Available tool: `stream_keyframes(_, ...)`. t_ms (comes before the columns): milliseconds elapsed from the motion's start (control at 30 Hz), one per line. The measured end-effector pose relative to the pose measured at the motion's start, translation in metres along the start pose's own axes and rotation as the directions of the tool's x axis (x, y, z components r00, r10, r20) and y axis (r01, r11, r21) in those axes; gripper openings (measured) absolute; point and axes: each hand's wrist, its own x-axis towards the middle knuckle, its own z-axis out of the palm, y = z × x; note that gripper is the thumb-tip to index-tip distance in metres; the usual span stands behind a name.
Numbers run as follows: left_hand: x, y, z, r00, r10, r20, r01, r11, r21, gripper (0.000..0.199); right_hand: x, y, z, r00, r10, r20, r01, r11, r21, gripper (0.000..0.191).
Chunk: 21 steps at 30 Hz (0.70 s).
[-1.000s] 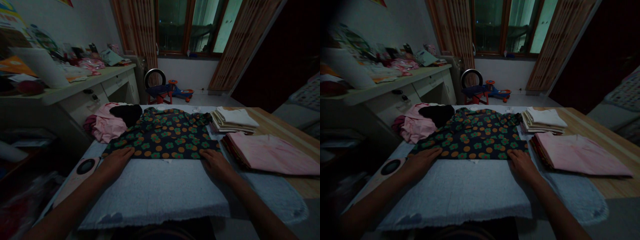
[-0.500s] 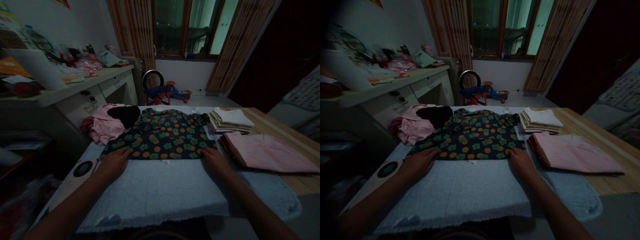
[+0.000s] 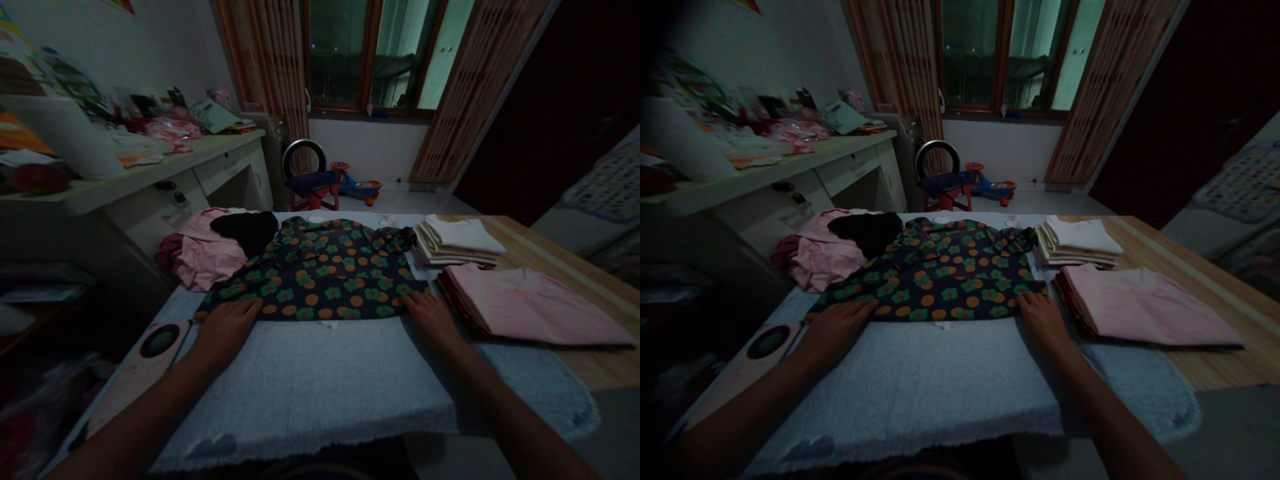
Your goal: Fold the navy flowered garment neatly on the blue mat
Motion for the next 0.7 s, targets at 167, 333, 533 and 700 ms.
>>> stream_keyframes(167, 0.007, 0.003, 0.006, 0.997, -0.076, 0.025, 0.074, 0.995, 0.069, 0.04, 0.003, -0.011, -0.001, 0.995, 0.091, -0.044, -0.092, 0.996, -0.009, 0.023)
stream_keyframes(333, 0.01, 0.012, 0.007, 0.995, -0.103, -0.002, 0.102, 0.989, 0.107, 0.035, 0.004, -0.013, 0.003, 0.992, 0.093, -0.089, -0.092, 0.996, 0.01, 0.022)
stream_keyframes(533, 0.012, 0.006, 0.002, 0.993, -0.109, 0.046, 0.107, 0.993, 0.043, 0.038, 0.006, 0.004, 0.018, 0.99, -0.005, -0.138, 0.01, 0.999, 0.038, 0.038)
stream_keyframes(700, 0.008, -0.005, 0.001, 0.985, -0.169, 0.03, 0.169, 0.986, 0.001, 0.046, 0.004, 0.012, 0.015, 0.984, -0.034, -0.172, 0.047, 0.996, 0.07, 0.045)
